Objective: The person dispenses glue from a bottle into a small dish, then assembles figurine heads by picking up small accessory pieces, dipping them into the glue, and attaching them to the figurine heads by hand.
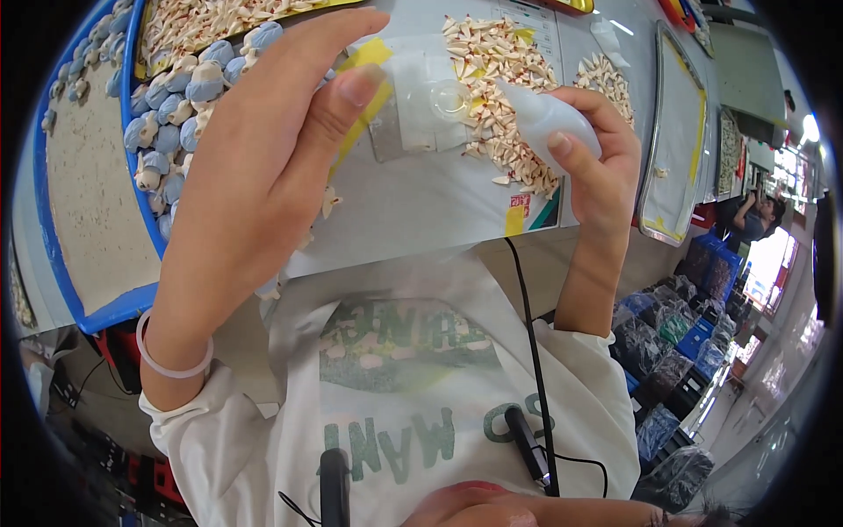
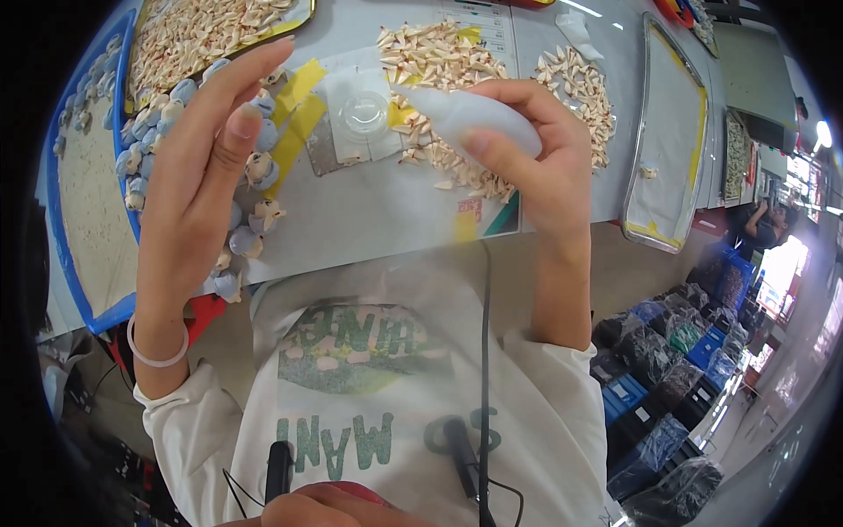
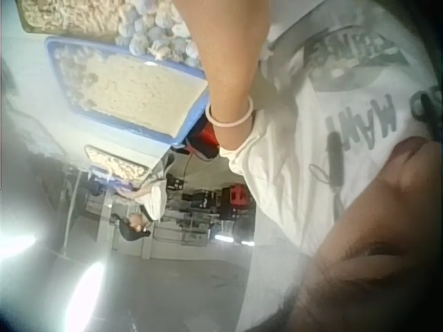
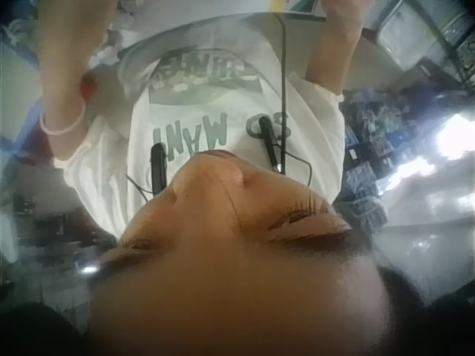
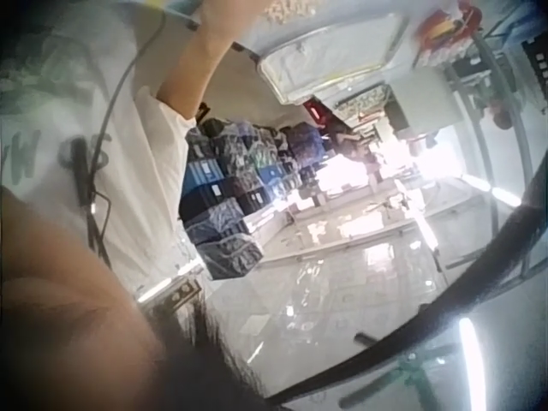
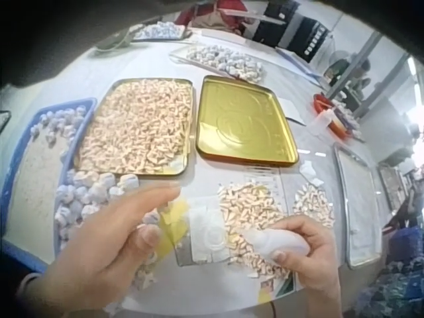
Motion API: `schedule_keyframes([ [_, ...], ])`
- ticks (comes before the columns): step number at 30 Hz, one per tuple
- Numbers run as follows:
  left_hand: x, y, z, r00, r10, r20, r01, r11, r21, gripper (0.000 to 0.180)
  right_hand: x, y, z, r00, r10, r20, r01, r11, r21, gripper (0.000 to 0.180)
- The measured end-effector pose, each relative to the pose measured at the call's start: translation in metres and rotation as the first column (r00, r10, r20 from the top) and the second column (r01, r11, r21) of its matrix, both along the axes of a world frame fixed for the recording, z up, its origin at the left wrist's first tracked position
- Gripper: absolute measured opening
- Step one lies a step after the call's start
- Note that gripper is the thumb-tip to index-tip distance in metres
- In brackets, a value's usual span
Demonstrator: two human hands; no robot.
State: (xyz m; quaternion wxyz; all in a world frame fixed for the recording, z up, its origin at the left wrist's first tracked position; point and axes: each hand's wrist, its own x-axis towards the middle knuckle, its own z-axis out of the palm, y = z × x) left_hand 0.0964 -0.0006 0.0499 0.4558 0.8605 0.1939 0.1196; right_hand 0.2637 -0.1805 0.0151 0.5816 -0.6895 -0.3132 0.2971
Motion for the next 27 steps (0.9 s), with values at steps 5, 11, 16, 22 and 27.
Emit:
schedule_keyframes([
  [5, 0.003, -0.008, -0.011, 0.998, -0.001, 0.070, 0.017, 0.973, -0.231, 0.047, 0.001, 0.001, 0.004, 0.994, 0.013, 0.106, -0.009, 0.999, -0.034, 0.027],
  [11, 0.014, -0.021, -0.010, 0.991, 0.034, 0.131, 0.014, 0.939, -0.344, 0.065, -0.001, 0.006, 0.009, 0.980, 0.029, 0.197, -0.020, 0.999, -0.049, 0.027],
  [16, 0.020, -0.023, -0.010, 0.993, 0.046, 0.111, -0.001, 0.927, -0.375, 0.072, -0.004, 0.008, 0.015, 0.975, 0.051, 0.218, -0.027, 0.993, -0.113, 0.029],
  [22, 0.022, -0.023, -0.016, 0.993, 0.060, 0.104, -0.016, 0.924, -0.383, 0.074, -0.004, 0.011, 0.015, 0.937, 0.064, 0.344, -0.053, 0.998, -0.041, 0.027],
  [27, 0.022, -0.022, -0.019, 0.992, 0.058, 0.109, -0.016, 0.938, -0.347, 0.074, -0.005, 0.012, 0.017, 0.933, 0.059, 0.355, -0.051, 0.998, -0.033, 0.027],
])
